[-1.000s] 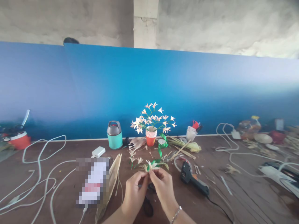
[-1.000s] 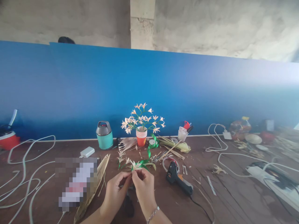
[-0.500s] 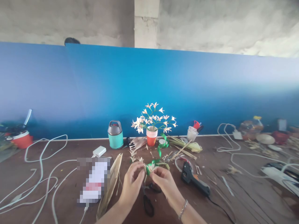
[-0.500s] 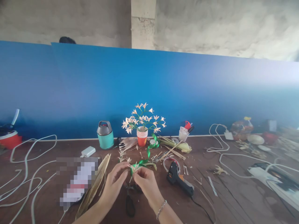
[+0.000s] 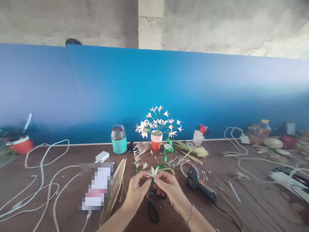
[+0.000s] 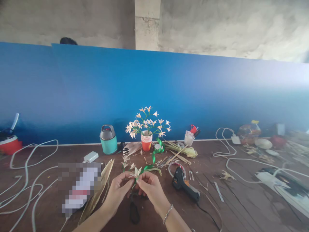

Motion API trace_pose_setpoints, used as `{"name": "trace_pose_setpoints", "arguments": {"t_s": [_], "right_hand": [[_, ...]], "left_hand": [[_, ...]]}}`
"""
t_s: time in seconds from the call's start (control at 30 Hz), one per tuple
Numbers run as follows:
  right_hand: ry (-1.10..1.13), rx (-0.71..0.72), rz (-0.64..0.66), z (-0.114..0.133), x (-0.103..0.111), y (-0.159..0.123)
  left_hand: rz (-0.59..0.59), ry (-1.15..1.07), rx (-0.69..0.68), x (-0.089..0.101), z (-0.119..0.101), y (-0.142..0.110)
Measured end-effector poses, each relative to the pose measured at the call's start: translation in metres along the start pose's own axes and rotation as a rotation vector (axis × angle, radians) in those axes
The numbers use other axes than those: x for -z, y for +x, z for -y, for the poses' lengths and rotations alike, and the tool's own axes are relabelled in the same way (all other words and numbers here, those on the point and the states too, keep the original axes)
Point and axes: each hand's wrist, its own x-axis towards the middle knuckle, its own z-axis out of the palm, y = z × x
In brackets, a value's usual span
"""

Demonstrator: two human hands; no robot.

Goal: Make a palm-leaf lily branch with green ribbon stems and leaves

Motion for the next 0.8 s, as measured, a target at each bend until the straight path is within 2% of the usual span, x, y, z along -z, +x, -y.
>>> {"name": "trace_pose_setpoints", "arguments": {"t_s": [0.17, 0.4, 0.6, 0.8], "right_hand": [[0.013, 0.068, -0.027, 0.001, -0.001, -0.001], [0.091, 0.01, -0.019, -0.001, -0.004, -0.001], [0.095, 0.012, -0.041, 0.0, -0.007, -0.004], [0.103, 0.027, -0.07, 0.001, -0.011, -0.004]], "left_hand": [[-0.026, -0.017, 0.008, -0.001, -0.004, -0.004], [-0.025, 0.132, -0.15, 0.003, -0.008, -0.001], [0.042, 0.024, -0.125, 0.001, -0.011, -0.003], [0.042, 0.129, -0.175, 0.003, -0.006, -0.003]]}}
